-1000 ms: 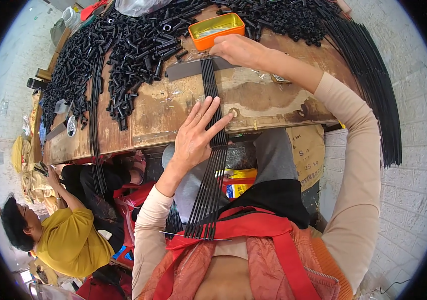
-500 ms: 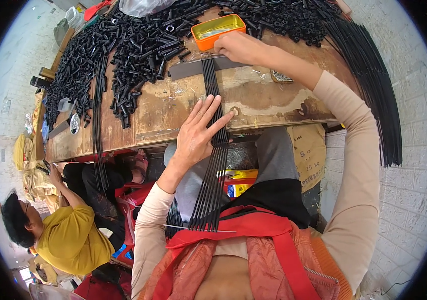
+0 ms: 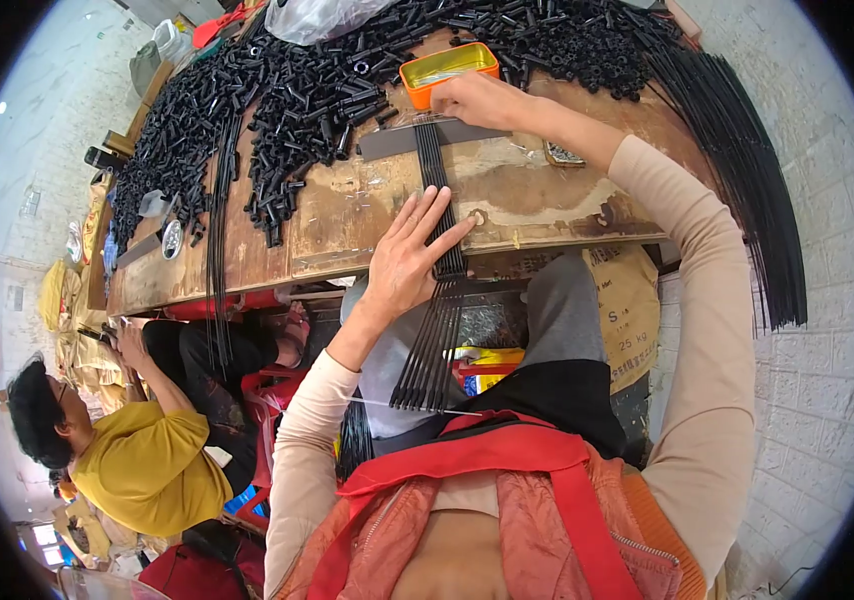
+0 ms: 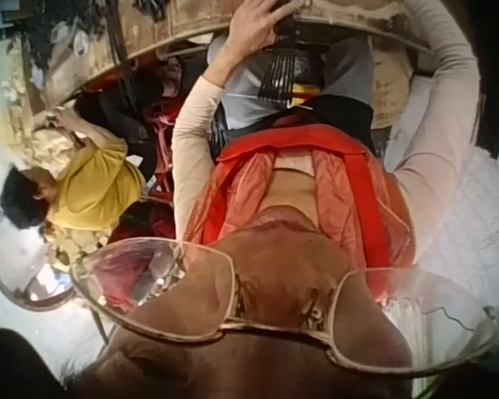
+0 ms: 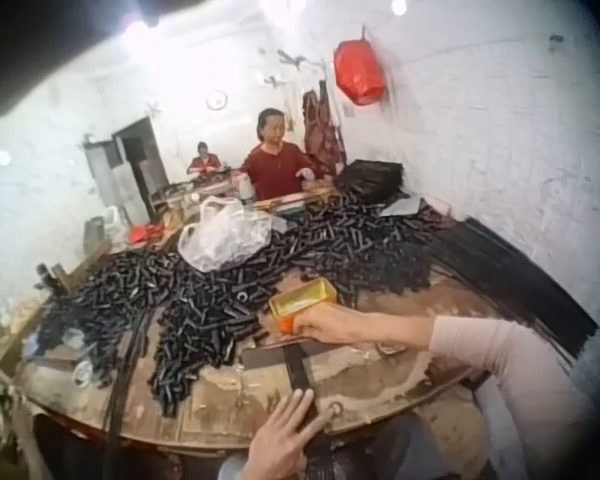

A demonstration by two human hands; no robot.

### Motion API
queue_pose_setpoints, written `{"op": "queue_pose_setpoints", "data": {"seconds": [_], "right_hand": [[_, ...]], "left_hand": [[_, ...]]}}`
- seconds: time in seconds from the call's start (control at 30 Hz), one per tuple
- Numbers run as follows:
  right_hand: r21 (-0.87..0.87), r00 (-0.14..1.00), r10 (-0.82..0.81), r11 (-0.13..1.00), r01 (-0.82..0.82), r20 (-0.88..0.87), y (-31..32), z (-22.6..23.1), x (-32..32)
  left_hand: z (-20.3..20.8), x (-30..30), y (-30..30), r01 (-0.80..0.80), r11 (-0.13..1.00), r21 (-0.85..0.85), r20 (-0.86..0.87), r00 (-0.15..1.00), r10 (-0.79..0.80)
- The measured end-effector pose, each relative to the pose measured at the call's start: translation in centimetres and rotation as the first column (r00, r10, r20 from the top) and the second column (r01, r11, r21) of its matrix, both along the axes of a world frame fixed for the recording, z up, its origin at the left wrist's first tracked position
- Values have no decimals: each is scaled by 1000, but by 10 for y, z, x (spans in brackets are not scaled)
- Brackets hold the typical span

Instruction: Bundling multiple sets of black wires together and trimming the ends using wire cutters at a manufacturing assembly station.

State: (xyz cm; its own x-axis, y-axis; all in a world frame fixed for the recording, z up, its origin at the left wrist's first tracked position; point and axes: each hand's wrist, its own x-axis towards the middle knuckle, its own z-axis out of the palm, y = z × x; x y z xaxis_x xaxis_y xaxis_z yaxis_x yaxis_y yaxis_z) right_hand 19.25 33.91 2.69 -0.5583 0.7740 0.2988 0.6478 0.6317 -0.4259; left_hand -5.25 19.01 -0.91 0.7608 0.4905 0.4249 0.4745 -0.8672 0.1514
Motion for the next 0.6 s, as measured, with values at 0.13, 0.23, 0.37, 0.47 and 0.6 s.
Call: {"op": "queue_pose_setpoints", "data": {"seconds": [0.13, 0.23, 0.37, 0.47, 0.6], "right_hand": [[57, 998, 7, 998, -11, 58, -3, 4, -6], [96, 995, -15, 995, 6, 96, -7, 2, -7], [186, 987, -30, 982, 0, 160, -8, -3, -10], [145, 995, -5, 989, -9, 96, -9, 2, -15], [169, 950, -180, 976, 139, 254, -9, 5, -10]], "left_hand": [[0, -3, -1, 2, 1000, -15, 19, 1000, -2], [-3, -3, 1, -1, 1000, 19, 7, 1000, 1], [-3, -2, 0, 6, 1000, 3, 18, 1000, -6], [-1, -3, 0, -3, 1000, 10, 2, 1000, 3], [1, -4, 0, -13, 1000, -6, -16, 1000, 13]]}}
